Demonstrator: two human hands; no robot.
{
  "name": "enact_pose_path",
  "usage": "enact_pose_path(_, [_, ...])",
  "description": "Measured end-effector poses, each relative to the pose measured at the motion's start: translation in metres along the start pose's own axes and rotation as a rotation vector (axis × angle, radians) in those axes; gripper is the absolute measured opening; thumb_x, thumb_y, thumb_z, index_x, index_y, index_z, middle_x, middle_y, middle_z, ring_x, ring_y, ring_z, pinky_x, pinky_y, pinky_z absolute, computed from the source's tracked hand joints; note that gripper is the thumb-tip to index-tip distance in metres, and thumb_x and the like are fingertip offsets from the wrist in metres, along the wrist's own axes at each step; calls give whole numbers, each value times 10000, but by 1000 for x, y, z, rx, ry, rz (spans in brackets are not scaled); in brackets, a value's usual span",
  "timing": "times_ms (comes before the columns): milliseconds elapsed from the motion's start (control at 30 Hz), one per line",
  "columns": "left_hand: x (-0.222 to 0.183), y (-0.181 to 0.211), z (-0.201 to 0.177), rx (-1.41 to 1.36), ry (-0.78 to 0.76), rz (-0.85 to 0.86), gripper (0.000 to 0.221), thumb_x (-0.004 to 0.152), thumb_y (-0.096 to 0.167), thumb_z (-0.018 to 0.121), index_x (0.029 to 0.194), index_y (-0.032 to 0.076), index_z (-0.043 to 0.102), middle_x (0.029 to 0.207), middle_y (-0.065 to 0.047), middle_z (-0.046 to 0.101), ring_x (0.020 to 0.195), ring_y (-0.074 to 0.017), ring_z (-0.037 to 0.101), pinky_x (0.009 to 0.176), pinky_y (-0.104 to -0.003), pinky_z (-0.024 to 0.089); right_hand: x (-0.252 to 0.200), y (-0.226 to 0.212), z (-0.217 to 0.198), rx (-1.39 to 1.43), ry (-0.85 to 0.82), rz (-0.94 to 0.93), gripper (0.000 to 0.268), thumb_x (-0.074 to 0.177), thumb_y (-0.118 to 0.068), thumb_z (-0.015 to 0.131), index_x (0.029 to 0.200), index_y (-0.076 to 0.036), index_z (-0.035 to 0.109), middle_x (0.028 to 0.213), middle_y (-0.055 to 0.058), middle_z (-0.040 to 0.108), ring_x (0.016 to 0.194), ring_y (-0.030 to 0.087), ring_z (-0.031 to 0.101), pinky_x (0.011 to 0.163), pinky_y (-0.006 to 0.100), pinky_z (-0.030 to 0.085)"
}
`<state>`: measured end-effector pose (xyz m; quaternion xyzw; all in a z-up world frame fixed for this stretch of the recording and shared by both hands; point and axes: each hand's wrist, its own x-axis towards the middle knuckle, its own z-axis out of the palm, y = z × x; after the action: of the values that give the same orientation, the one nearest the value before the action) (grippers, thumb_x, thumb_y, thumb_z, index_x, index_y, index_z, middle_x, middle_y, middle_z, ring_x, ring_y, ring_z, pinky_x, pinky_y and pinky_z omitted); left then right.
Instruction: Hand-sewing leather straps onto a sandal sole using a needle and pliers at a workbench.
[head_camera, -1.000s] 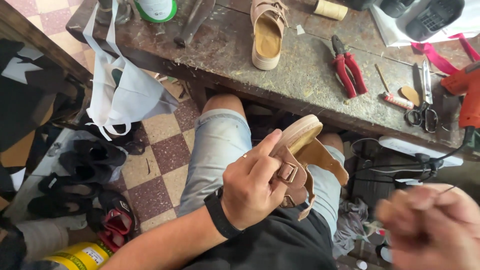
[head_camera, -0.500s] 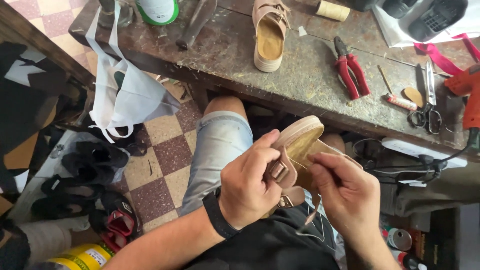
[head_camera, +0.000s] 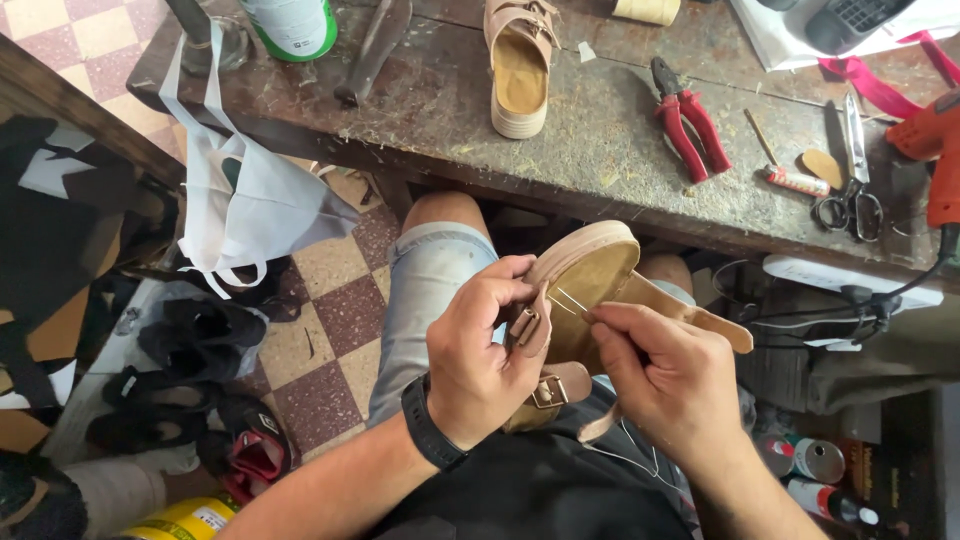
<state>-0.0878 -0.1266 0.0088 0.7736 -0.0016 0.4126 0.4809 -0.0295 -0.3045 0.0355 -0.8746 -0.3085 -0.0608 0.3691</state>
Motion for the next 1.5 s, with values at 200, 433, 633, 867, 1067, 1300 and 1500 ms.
enact_pose_path(200, [1, 0, 3, 26, -4, 4, 134, 997, 88, 691, 1055, -19, 635, 1168, -227, 746, 1063, -311, 783, 938, -343, 642, 0, 4, 0, 6, -5, -4, 121, 959, -149, 735, 1042, -109, 813, 848, -47, 806, 680, 74, 706, 660, 225, 544])
enact_pose_path(433, [0, 1, 4, 40, 12, 17, 153, 968, 46, 734, 1061, -19, 630, 1166, -226, 750, 1055, -296, 787, 929, -330, 649, 0, 4, 1, 8, 3, -17, 116, 962, -133, 732, 1039, -93, 810, 879, -38, 814, 712, 77, 722, 666, 225, 556])
enact_pose_path(633, [-3, 2, 7, 69, 50, 47, 181, 927, 47, 801, 1039, 23, 662, 1151, -206, 755, 1010, -287, 794, 940, -336, 654, -1, 5, -1, 3, 3, -1, 124, 957, -143, 736, 1039, -98, 816, 924, -31, 827, 766, 81, 747, 706, 224, 567])
enact_pose_path(867, [-10, 1, 6, 62, 38, 78, 199, 897, 9, 820, 1047, -1, 689, 1248, -221, 709, 1081, -343, 791, 934, -374, 687, -2, 6, -3, 0, 15, 18, 122, 944, -123, 749, 1031, -85, 826, 864, -10, 821, 717, 71, 720, 692, 228, 562])
enact_pose_path(1067, [-14, 1, 8, 84, 24, 102, 88, 955, 27, 752, 1027, -5, 713, 1277, -220, 712, 1042, -322, 804, 893, -361, 689, 3, 7, -6, -12, 34, -118, 81, 950, -112, 768, 1001, -64, 809, 874, 37, 800, 739, 159, 740, 716, 294, 564])
enact_pose_path(1300, [-21, -2, 11, 111, -2, 183, 93, 965, 27, 796, 1030, -5, 737, 1316, -233, 714, 1065, -315, 810, 850, -366, 689, -2, 19, -3, 12, 21, -89, 107, 991, -60, 713, 1059, -25, 788, 1029, 99, 814, 881, 206, 785, 828, 317, 597])
enact_pose_path(1500, [-22, -2, 15, 58, 8, 218, 118, 967, -10, 801, 1060, -53, 745, 1309, -233, 707, 1119, -339, 797, 868, -394, 698, -2, 24, 2, 50, 22, -47, 112, 1002, -45, 676, 1049, -22, 776, 957, 82, 801, 808, 179, 753, 787, 299, 580])
